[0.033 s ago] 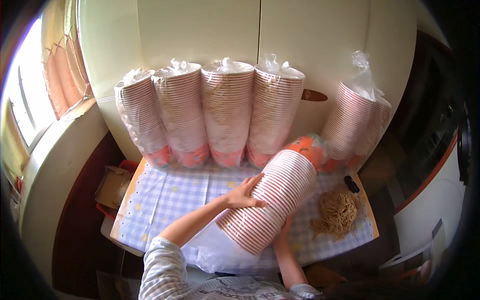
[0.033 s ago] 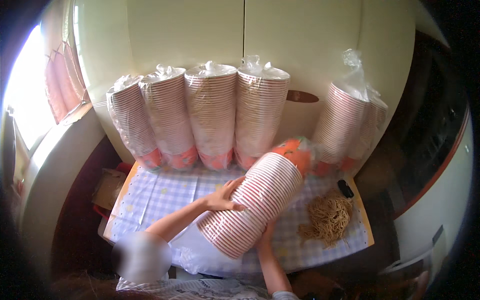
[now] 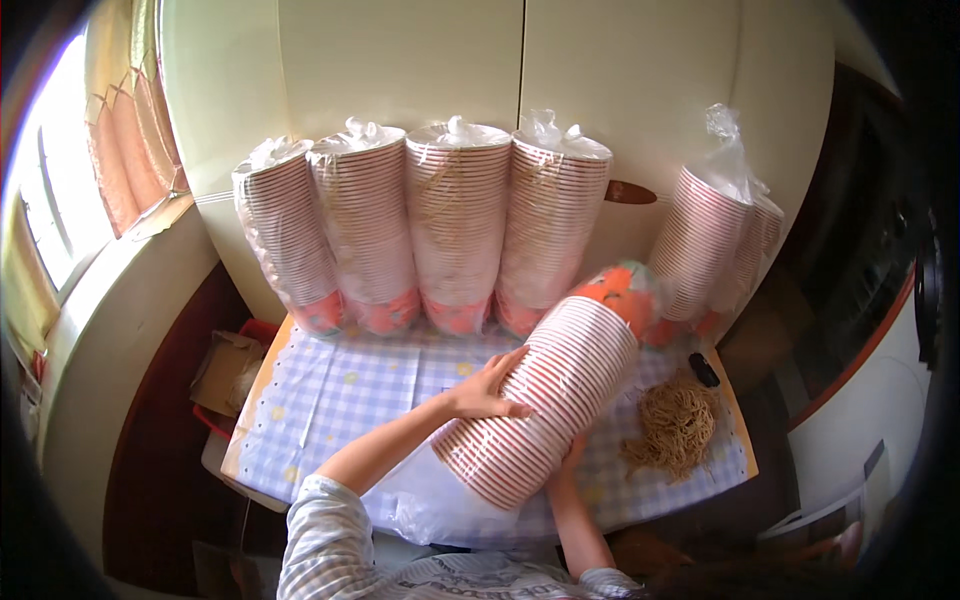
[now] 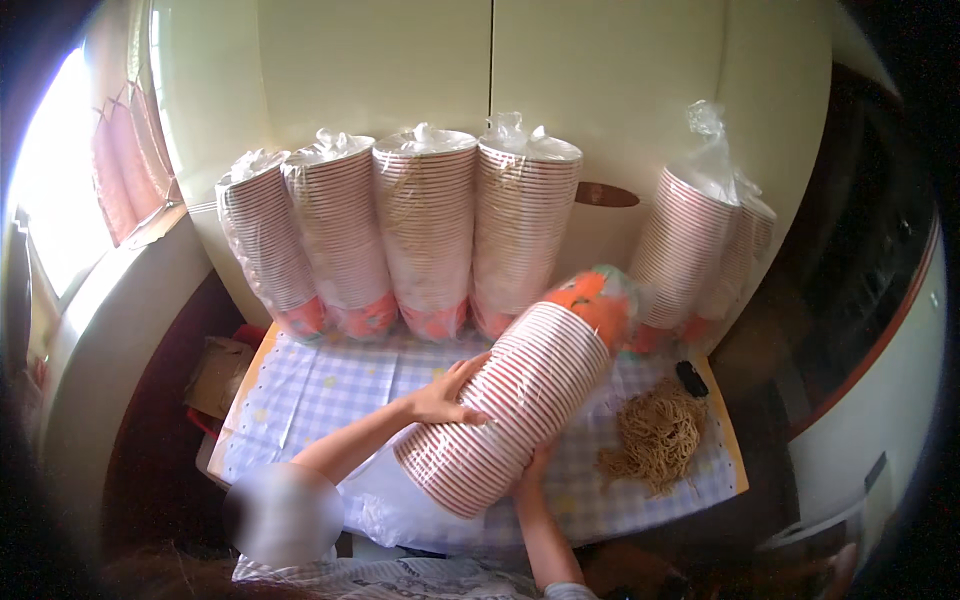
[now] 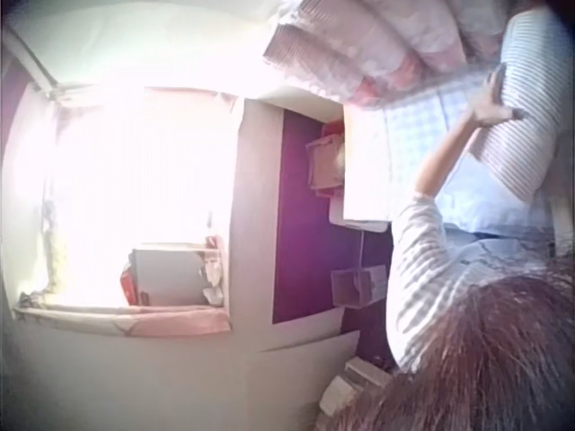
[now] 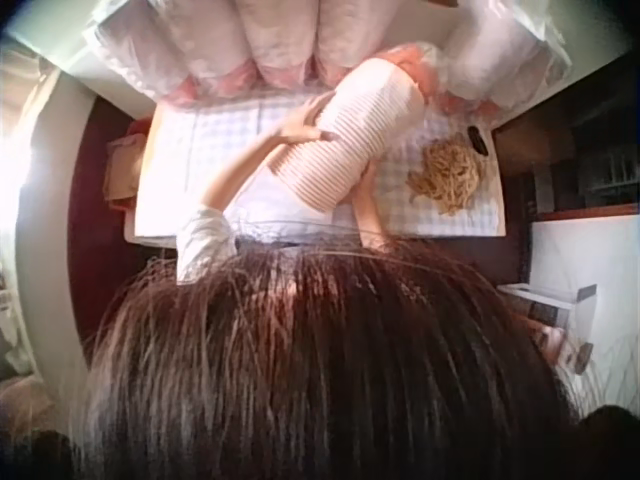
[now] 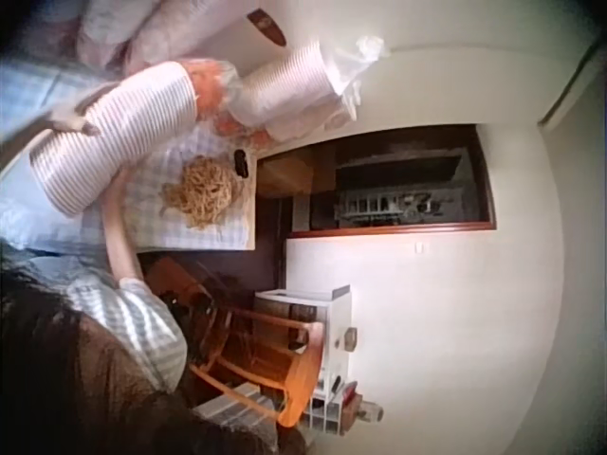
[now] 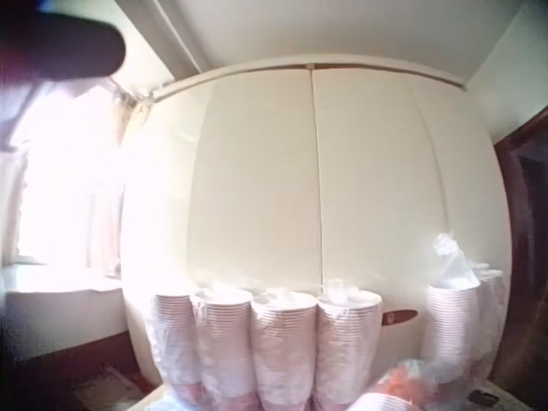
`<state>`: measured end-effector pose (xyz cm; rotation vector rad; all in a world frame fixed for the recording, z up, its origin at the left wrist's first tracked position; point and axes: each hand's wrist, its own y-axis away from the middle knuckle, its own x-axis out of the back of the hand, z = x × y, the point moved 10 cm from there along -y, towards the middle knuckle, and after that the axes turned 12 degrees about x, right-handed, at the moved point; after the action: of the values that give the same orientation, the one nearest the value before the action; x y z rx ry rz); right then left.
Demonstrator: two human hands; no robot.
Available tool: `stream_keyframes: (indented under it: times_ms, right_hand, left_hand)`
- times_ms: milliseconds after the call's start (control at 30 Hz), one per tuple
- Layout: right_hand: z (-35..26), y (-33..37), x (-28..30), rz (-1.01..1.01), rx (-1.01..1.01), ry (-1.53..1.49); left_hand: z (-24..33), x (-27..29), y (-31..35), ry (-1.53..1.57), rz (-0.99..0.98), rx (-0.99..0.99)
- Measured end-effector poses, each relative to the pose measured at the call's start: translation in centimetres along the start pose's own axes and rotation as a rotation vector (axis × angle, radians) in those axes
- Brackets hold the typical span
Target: Unpack and arrange stacks of paper containers/buckets from plastic packaging onto a table.
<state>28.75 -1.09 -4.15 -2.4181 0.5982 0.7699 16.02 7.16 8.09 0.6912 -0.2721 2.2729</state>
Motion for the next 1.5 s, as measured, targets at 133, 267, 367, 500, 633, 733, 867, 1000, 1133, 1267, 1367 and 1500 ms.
stream_keyframes:
  times_ms: [133, 267, 367, 500, 633, 733, 867, 1000, 1133, 1267, 1367, 1500]
  right_hand:
    - [-3.5, -0.1, -0.7, -0.02, 0.226, 0.049]
    - [-6.6, -0.6, -2.4, -0.18, 0.37, 0.287]
    - [-6.1, -0.6, -1.0, -0.189, 0.427, 0.517]
    - [-1.7, 0.9, 2.3, -0.521, 0.447, 0.582]
    - [-4.4, 1.3, -5.4, -0.654, 0.358, 0.422]
    - [-5.5, 1.2, -8.0, -0.593, 0.162, 0.339]
    - [-8.3, 0.4, -11.3, -0.622, 0.341, 0.38]
    - [-10.4, -1.4, -14.5, -0.642, 0.374, 0.262]
    - [-12.5, -2.3, -17.3, -0.677, 0.47, 0.265]
    - [-13.8, -4.0, -19.6, -0.71, 0.504, 0.289]
    - [-16.1, -5.0, -22.1, -0.768, 0.605, 0.421]
    - [-15.8, -5.8, -23.3, -0.798, 0.461, 0.261]
  left_hand:
    - [3.3, 1.6, 3.0, 0.083, 0.062, -0.318]
    - [2.9, 1.9, 5.2, 0.189, 0.152, -0.444]
    - [0.8, 1.2, 6.6, 0.239, 0.206, -0.466]
    - [-2.8, -0.2, 8.3, 0.29, 0.226, -0.347]
    - [-9.6, -1.1, 9.9, 0.425, 0.114, -0.014]
    - [-5.2, 1.0, 10.6, 0.346, 0.087, -0.084]
    - [-3.8, 4.9, 11.4, 0.477, 0.325, -0.178]
    - [0.1, 6.9, 11.2, 0.552, 0.335, -0.265]
    - [3.1, 9.7, 11.3, 0.502, 0.398, -0.364]
    - [6.7, 12.2, 11.3, 0.498, 0.423, -0.496]
    - [8.2, 13.5, 11.2, 0.507, 0.433, -0.437]
    - [10.8, 14.7, 11.5, 0.5, 0.44, -0.417]
